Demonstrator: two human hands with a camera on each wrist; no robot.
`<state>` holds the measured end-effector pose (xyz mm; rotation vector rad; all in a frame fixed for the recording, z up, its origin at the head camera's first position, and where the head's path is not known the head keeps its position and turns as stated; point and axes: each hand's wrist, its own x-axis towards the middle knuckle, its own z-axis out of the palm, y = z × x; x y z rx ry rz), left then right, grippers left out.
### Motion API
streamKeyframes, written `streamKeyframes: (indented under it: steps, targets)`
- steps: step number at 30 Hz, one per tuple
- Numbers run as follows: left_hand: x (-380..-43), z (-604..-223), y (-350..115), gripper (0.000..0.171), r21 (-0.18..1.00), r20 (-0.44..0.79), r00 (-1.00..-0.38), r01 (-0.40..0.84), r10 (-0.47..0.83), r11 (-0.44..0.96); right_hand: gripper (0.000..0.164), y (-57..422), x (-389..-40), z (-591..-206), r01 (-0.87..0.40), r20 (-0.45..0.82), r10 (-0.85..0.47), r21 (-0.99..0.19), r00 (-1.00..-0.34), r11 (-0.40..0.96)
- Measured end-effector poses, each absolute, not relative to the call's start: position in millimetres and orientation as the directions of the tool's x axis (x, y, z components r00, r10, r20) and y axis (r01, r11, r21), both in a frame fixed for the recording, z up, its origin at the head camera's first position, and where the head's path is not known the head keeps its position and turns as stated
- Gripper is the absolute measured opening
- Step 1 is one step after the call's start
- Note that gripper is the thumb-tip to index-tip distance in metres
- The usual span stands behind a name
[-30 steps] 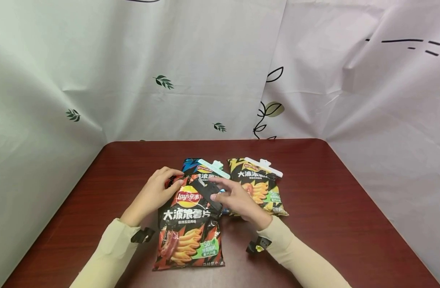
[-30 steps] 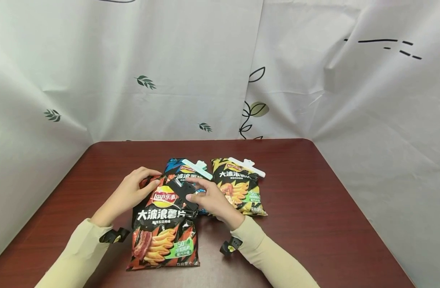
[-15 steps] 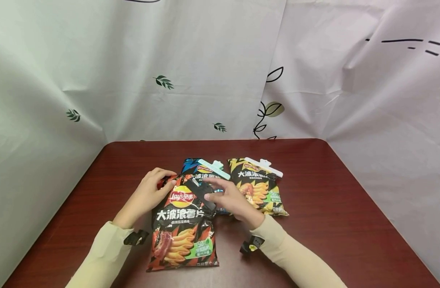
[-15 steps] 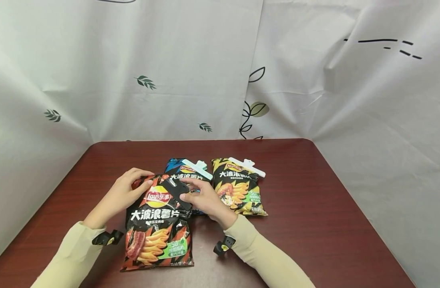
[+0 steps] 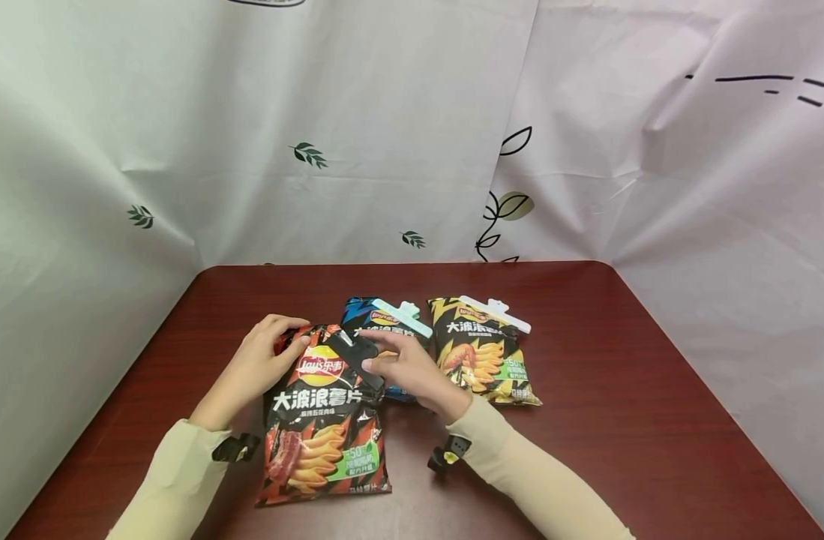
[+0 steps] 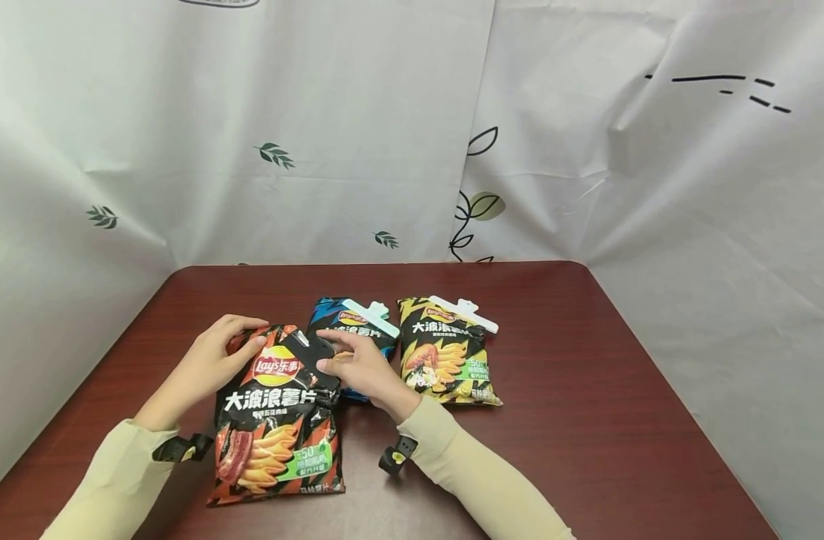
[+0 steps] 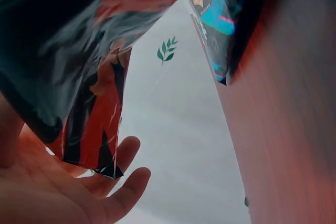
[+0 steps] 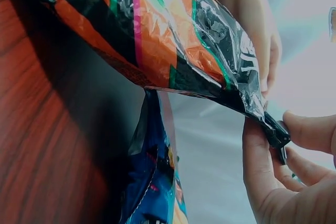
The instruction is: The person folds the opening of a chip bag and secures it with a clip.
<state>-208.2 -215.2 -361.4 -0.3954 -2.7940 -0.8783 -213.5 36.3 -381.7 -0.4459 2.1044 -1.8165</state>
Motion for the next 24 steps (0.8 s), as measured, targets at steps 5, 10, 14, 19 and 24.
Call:
streamKeyframes:
  steps: [5, 10, 14, 19, 24]
  targets:
    - [-206, -359, -226, 0.045, 0.542, 0.241, -0.957, 0.269, 0.160, 0.796, 0.046, 27, -218, -381, -0.026, -0.052, -0.420, -0.984, -0.906, 0.178]
    - [-204, -359, -234, 0.052, 0.551, 0.219, -0.966, 0.240, 0.139, 0.799, 0.047, 20, -223, -381, -0.009, -0.073, -0.410, -0.981, -0.909, 0.196]
    - [-202, -359, -240, 0.059, 0.556, 0.190, -0.976, 0.198, 0.109, 0.807, 0.046, 12, -227, -381, -0.019, -0.065, -0.399, -0.979, -0.915, 0.204]
    - [-201, -360, -246, 0.066, 0.552, 0.132, -0.988, 0.141, 0.082, 0.822, 0.045, 2, -232, -382, 0.013, -0.080, -0.380, -0.984, -0.921, 0.176]
    - [-201, -363, -252, 0.073, 0.550, 0.087, -0.993, 0.118, 0.084, 0.827, 0.046, -5, -240, -382, 0.036, -0.094, -0.379, -0.987, -0.920, 0.156]
